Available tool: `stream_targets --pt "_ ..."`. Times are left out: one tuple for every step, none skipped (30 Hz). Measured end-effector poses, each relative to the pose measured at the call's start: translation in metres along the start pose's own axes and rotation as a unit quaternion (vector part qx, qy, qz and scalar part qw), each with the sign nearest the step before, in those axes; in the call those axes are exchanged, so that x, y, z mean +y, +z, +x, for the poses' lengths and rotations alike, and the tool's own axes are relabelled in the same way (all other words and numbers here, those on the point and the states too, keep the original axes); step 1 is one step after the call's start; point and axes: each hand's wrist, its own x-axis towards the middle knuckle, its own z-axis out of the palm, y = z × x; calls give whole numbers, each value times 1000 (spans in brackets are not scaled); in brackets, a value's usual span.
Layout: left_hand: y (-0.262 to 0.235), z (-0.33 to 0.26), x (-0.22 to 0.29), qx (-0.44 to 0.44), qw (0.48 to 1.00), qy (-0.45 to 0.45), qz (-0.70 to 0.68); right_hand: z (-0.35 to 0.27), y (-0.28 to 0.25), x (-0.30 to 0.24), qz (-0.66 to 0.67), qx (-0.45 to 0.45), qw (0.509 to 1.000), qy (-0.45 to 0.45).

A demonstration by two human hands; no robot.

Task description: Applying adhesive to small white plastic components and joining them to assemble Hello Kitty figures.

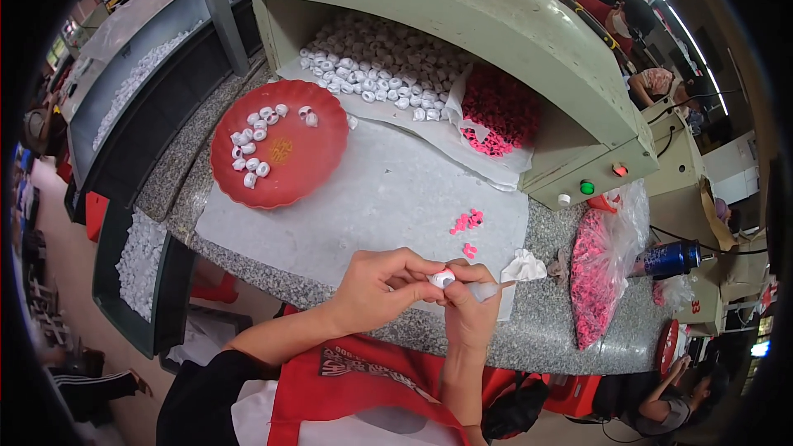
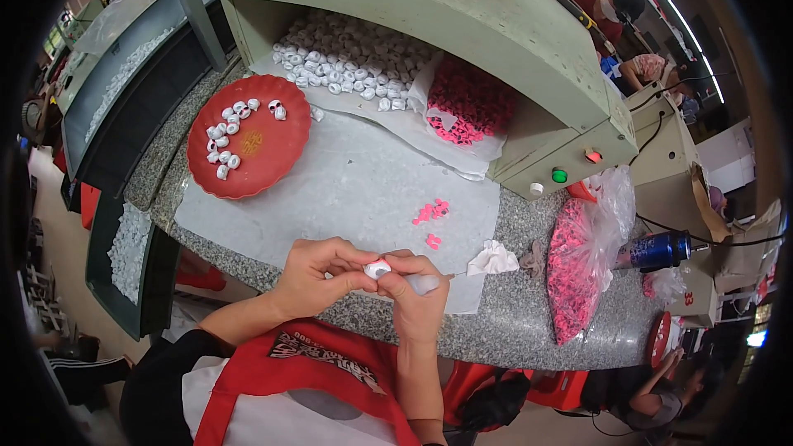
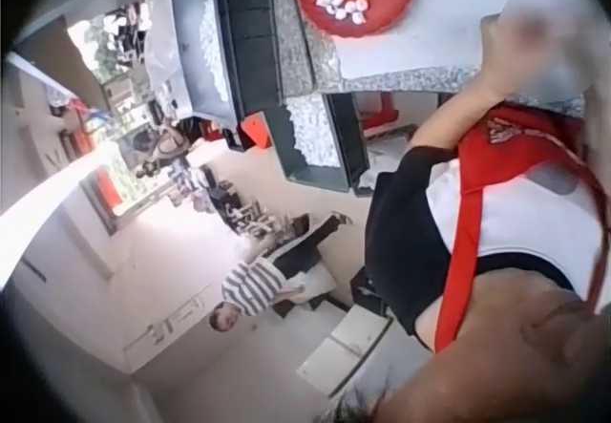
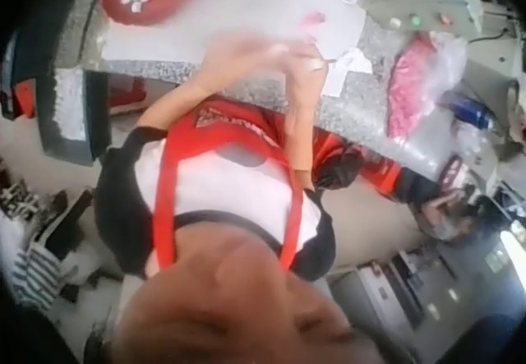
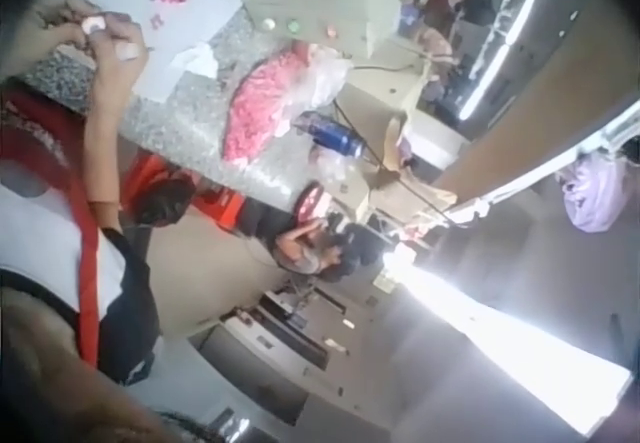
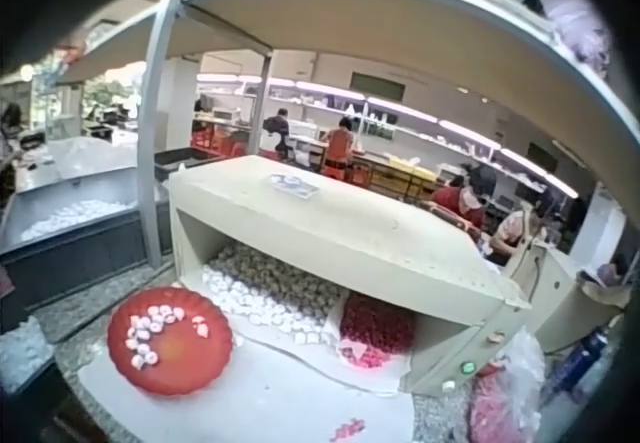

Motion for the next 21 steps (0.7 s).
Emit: stream_targets --pt "0 -1 -1 4 1000 16 22 1 0 3 31 -9 999 -4" --pt "0 -1 -2 8 999 32 43 1 0 4 62 -17 998 -9" --pt "0 -1 -3 10 998 33 43 2 0 6 61 -19 998 -8" --pt "-1 0 -4 10 999 12 29 2 1 7 69 -15 997 -4" --pt "-1 0 -5 9 1000 -8 14 3 1 8 78 -10 997 0" --pt "-2 2 -3 11 1000 -8 14 3 2 7 77 -12 997 2" --pt "-4 4 0 2 999 -33 23 4 4 7 63 6 998 8" --pt "-5 6 2 -7 998 -59 32 5 5 7 48 23 998 15" --pt "-7 4 0 -4 998 -58 34 6 4 9 49 20 998 17" --pt "-9 1 -6 3 998 -64 -1 7 2 14 62 9 998 32" --pt "-11 -1 -11 11 997 -69 -34 8 1 19 75 -4 996 47" --pt "-14 0 -15 15 997 -67 -29 11 3 22 78 -9 996 48" --pt "-17 1 -18 40 992 -96 -70 14 7 25 36 27 997 62" --pt "-21 2 -22 61 984 -124 -109 17 12 30 -7 65 995 74" --pt "-28 4 -27 64 985 -122 -103 22 16 37 -1 60 996 73" --pt "-39 5 -33 98 990 -103 -7 27 19 44 -47 83 994 56" --pt "-51 6 -35 131 984 -83 89 30 21 48 -92 107 989 38" --pt "-72 10 -33 192 960 -50 196 32 20 45 -88 104 990 37" --pt "-94 16 -27 249 921 -16 300 32 18 37 -121 130 983 40" --pt "-108 22 -15 277 845 -21 458 32 14 32 -156 157 974 44" --pt "-118 31 -5 295 743 -25 600 33 9 31 -154 159 974 41"
